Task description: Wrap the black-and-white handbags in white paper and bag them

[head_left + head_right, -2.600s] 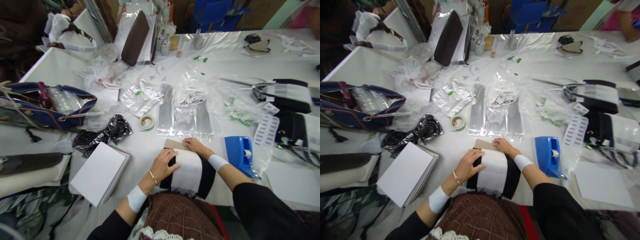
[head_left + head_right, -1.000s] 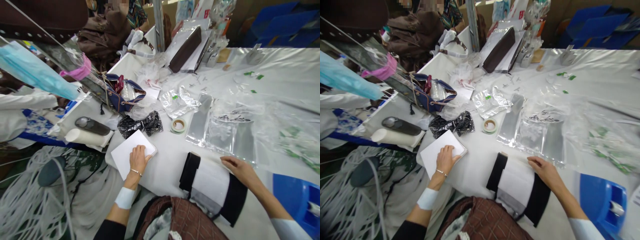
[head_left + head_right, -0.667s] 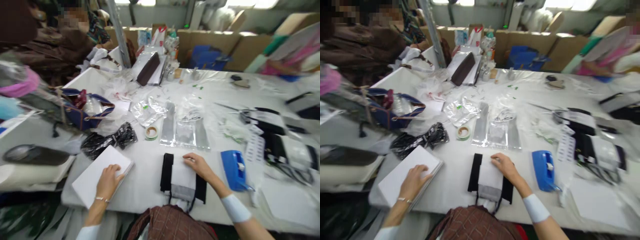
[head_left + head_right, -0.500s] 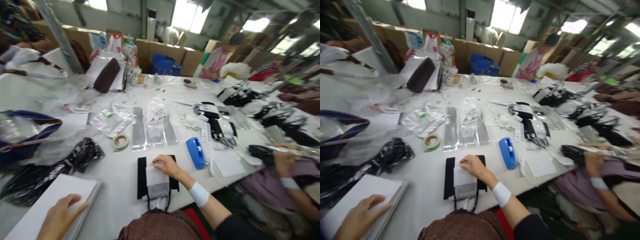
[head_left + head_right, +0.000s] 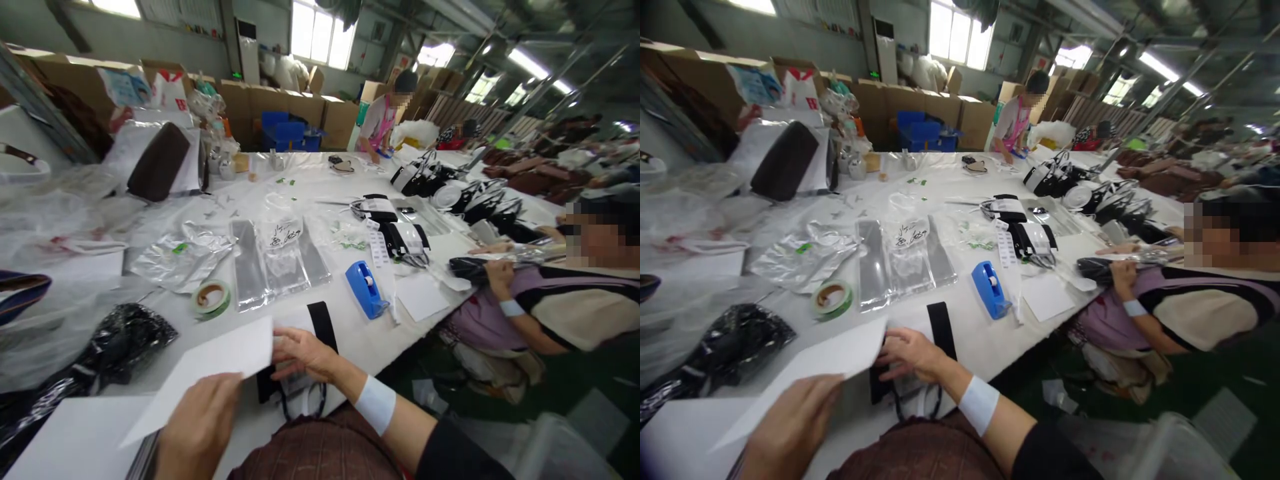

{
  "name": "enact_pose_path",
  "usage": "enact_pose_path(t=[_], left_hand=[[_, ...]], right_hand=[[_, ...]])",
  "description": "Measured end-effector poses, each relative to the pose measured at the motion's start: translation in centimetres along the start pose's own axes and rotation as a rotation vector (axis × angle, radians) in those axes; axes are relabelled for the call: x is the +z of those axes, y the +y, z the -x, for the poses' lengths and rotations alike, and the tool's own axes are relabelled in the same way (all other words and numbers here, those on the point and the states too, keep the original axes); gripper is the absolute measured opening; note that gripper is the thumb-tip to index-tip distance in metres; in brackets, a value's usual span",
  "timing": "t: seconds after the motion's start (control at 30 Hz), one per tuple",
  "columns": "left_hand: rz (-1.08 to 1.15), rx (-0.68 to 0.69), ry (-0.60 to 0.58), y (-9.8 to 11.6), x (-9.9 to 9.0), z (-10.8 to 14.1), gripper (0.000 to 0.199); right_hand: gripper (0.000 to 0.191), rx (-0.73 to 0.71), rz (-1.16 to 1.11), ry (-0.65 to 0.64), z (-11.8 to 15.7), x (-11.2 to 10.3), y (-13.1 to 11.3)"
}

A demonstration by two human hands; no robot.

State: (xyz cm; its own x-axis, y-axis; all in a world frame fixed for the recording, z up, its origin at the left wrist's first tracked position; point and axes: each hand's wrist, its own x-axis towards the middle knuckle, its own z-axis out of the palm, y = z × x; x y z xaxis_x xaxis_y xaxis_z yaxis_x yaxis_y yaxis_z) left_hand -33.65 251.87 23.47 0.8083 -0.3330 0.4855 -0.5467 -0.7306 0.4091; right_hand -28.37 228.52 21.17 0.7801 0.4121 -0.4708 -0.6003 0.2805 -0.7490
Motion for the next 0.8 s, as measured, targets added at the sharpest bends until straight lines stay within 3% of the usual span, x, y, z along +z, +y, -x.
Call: enact_pose_path(t=[0.07, 0.13, 0.2, 0.27, 0.4, 0.47, 0.53, 0.63, 0.8], left_hand=[[0.044, 0.199, -0.066, 3.4, 3.2, -1.5, 0.027], [0.037, 0.303, -0.177, 5.8, 6.3, -2.0, 0.023], [0.017, 0.318, -0.339, 6.5, 8.8, -2.0, 0.015], [0.017, 0.273, -0.442, 6.0, 10.3, -1.6, 0.008], [-0.059, 0.036, -0.383, 3.0, 11.5, -1.4, 0.06], [-0.128, -0.164, -0.318, 1.2, 11.6, -1.7, 0.07], [-0.126, -0.378, -0.266, -0.6, 11.6, -2.1, 0.068], [0.03, -0.651, -0.282, -2.6, 11.4, -2.7, 0.055], [0.173, -0.73, -0.256, -2.9, 10.7, -3.0, 0.031]], right_hand=[[0.065, -0.089, -0.025, 0.107, 0.2, -0.8, -0.1], [0.06, -0.136, 0.071, 0.269, 0.7, -2.7, 0.4], [0.055, -0.123, 0.252, 0.418, 1.4, -5.2, 1.1], [0.052, -0.111, 0.387, 0.527, 2.1, -7.6, 1.9], [0.05, -0.104, 0.489, 0.589, 2.4, -10.6, 3.2], [0.05, -0.124, 0.58, 0.641, 2.4, -11.1, 3.9], [0.05, -0.141, 0.643, 0.674, 2.6, -11.4, 4.6], [0.05, -0.164, 0.661, 0.712, 3.0, -11.7, 5.6], [0.05, -0.173, 0.591, 0.768, 3.8, -11.3, 6.3]])
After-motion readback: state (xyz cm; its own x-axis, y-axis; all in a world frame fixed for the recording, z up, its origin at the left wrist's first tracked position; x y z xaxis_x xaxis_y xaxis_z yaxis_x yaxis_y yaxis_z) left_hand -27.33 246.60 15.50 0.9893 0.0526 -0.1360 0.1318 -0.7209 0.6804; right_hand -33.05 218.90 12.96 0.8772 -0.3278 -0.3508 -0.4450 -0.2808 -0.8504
